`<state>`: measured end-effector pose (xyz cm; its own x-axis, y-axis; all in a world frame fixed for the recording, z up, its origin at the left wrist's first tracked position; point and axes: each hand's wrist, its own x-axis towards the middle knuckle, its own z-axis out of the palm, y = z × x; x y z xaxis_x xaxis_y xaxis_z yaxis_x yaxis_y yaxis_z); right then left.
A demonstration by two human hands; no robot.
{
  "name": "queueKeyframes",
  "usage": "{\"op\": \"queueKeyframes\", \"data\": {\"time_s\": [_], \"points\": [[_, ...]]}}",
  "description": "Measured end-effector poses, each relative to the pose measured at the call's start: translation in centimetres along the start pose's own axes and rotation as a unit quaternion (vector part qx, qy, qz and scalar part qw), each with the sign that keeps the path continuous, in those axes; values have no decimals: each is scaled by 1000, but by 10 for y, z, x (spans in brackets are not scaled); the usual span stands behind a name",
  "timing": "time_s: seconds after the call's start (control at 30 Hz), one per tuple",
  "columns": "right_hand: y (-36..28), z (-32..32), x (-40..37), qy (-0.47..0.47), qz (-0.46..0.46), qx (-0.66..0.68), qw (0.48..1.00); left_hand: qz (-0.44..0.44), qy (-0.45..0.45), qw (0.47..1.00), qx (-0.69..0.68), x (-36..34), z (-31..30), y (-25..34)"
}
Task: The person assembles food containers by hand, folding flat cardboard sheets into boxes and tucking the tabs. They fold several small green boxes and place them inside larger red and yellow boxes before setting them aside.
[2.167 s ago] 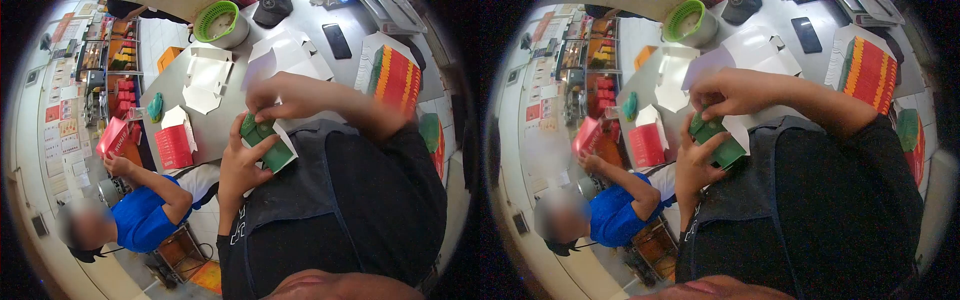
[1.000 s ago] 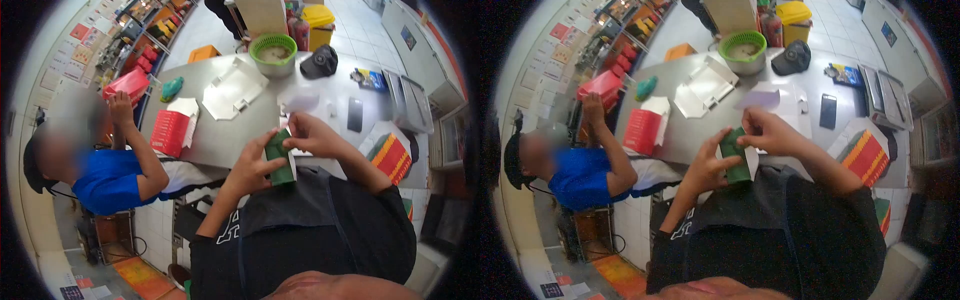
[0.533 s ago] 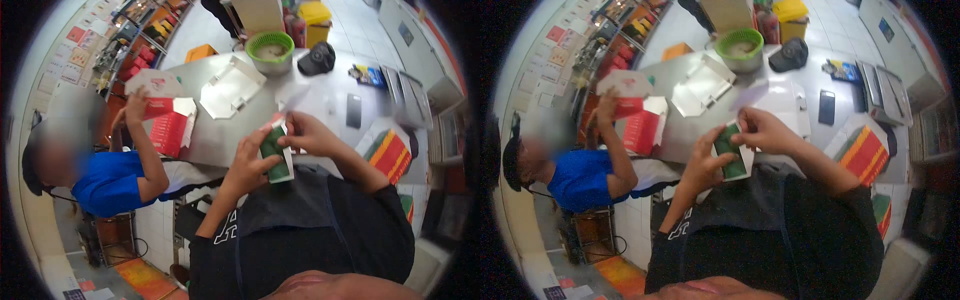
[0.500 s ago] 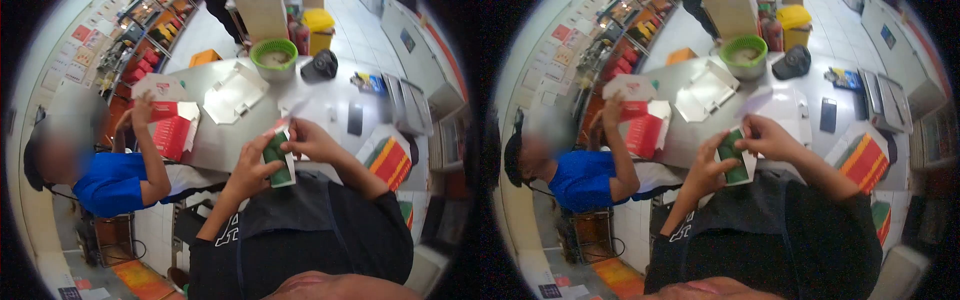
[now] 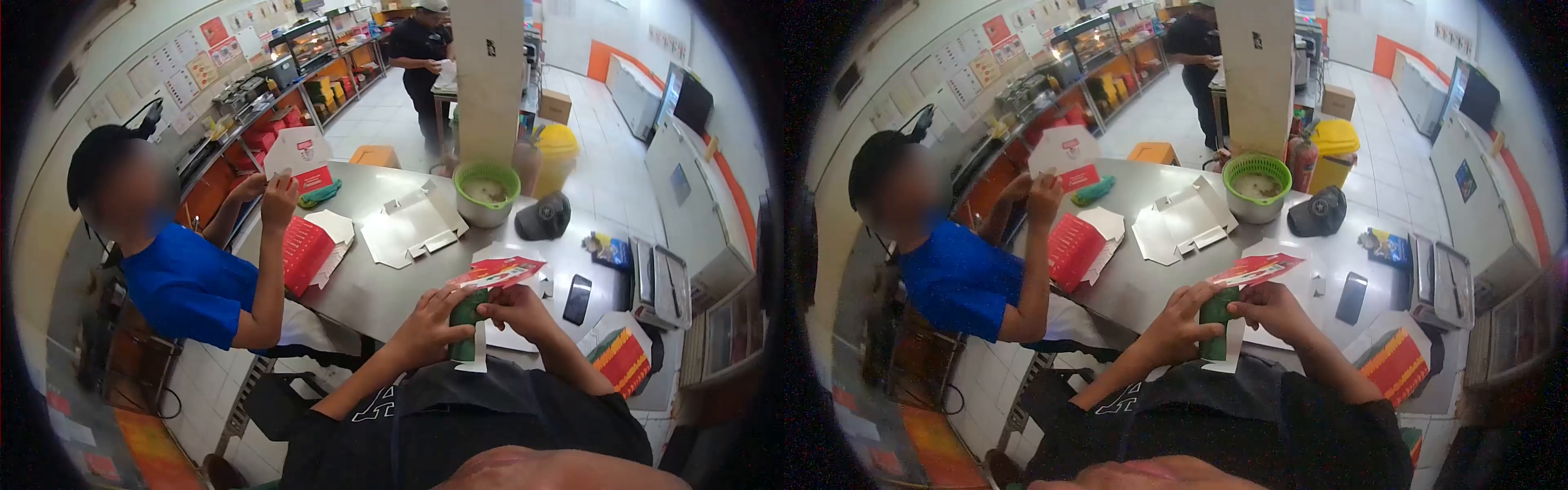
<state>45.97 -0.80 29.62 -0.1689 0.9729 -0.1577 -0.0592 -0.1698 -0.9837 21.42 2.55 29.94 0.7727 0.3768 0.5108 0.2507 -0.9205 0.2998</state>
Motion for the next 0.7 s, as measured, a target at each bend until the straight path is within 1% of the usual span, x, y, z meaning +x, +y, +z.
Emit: {"op": "queueKeyframes", "data": {"time_s": [0.07, 0.17, 0.2, 0.3, 0.33, 0.43, 0.53, 0.63, 0.7], "points": [[-3, 3, 2, -21, 25, -31, 999, 3, 10, 1000, 0, -2, -1, 0], [1, 3, 7, -26, 13, -101, 994, 4, 40, 999, 5, -5, 1, -2], [-7, 7, 5, -17, -6, -159, 987, 1, 40, 999, 13, -6, 0, -2], [-4, 3, 10, -3, -54, -252, 966, -13, 38, 999, 27, -12, 3, 0], [-3, 5, 12, -1, -49, -233, 971, -23, 32, 999, 23, -15, 3, 1], [-1, 0, 17, -46, 25, -218, 975, -33, 9, 999, -6, -20, -1, -1], [1, 6, 16, -97, 74, -109, 986, -26, -12, 999, -24, -25, -5, -2], [3, 14, 18, -123, 95, -72, 985, -9, -2, 999, -31, -28, -2, -7], [1, 18, 18, -97, 89, -91, 987, 9, 8, 999, -32, -29, 1, -13]]}}
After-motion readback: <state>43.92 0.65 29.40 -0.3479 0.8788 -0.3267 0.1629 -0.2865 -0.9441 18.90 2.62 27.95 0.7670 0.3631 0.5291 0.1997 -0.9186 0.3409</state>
